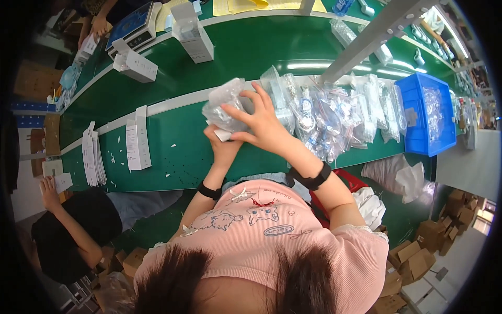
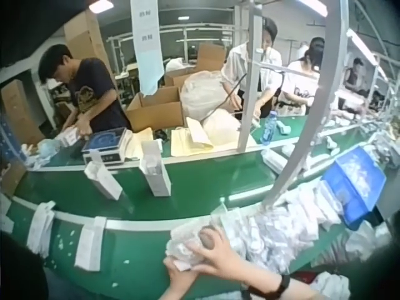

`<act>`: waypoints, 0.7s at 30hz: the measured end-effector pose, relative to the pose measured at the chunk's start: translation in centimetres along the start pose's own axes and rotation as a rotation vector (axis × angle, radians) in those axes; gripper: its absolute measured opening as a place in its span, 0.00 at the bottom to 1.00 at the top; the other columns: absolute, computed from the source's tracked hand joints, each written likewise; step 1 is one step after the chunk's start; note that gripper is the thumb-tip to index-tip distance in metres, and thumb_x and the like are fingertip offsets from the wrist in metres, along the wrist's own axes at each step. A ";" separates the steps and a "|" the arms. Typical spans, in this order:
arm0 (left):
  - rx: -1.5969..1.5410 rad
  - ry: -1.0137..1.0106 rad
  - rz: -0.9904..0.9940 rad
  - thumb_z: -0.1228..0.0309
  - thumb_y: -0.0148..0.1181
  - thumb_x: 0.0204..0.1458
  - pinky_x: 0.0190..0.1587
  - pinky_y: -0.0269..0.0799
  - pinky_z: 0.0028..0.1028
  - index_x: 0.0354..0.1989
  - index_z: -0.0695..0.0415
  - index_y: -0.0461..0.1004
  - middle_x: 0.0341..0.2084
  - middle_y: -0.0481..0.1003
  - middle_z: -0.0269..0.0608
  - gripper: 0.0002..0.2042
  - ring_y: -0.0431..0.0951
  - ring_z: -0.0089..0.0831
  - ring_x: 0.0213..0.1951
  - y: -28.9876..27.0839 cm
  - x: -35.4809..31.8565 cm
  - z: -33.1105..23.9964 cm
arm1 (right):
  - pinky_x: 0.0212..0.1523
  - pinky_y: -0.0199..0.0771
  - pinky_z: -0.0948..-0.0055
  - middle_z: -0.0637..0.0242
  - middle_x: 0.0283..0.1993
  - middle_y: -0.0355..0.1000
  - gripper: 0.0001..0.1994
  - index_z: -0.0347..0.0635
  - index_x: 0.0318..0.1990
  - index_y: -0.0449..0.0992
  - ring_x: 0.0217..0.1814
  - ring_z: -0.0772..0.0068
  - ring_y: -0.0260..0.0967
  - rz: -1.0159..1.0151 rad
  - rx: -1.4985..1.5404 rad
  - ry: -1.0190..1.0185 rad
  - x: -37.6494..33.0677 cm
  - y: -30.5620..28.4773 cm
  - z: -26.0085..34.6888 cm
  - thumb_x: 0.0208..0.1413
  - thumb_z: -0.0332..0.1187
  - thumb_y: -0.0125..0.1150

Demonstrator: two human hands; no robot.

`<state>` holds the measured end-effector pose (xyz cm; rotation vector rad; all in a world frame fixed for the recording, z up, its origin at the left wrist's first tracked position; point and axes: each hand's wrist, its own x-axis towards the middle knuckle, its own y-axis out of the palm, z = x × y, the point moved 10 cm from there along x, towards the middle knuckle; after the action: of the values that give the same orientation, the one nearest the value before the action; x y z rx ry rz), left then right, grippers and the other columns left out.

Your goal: Packing small electronic components in plastic bags into individual white cardboard boxes on an assembly line.

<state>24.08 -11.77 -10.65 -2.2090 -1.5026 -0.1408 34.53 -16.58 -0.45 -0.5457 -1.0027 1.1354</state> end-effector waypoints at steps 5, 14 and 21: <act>-0.231 0.171 -0.060 0.74 0.72 0.29 0.52 0.59 0.34 0.42 0.53 0.47 0.53 0.53 0.56 0.37 0.60 0.41 0.52 -2.7 2.3 -3.8 | 0.59 0.49 0.55 0.57 0.48 0.65 0.25 0.43 0.51 0.67 0.54 0.53 0.58 -0.182 0.191 0.240 -3.5 -3.2 -7.6 0.41 0.33 0.61; -0.107 0.128 0.006 0.73 0.72 0.27 0.52 0.60 0.39 0.44 0.54 0.50 0.54 0.51 0.60 0.37 0.61 0.50 0.52 -2.7 0.6 -1.3 | 0.47 0.49 0.34 0.62 0.39 0.70 0.19 0.44 0.45 0.69 0.46 0.58 0.62 0.245 -0.671 0.570 -7.9 2.1 -21.7 0.44 0.38 0.59; 0.137 0.105 0.093 0.73 0.67 0.33 0.47 0.64 0.32 0.31 0.59 0.70 0.51 0.59 0.53 0.15 0.66 0.42 0.49 -4.0 2.0 -4.2 | 0.46 0.63 0.66 0.67 0.31 0.69 0.23 0.45 0.46 0.69 0.43 0.70 0.63 -0.111 -0.029 0.550 -6.9 -2.3 -17.4 0.37 0.25 0.62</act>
<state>22.02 -10.64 -4.96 -2.1240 -1.3115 -0.1184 50.26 -21.74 -9.58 -0.7646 -0.5633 0.8066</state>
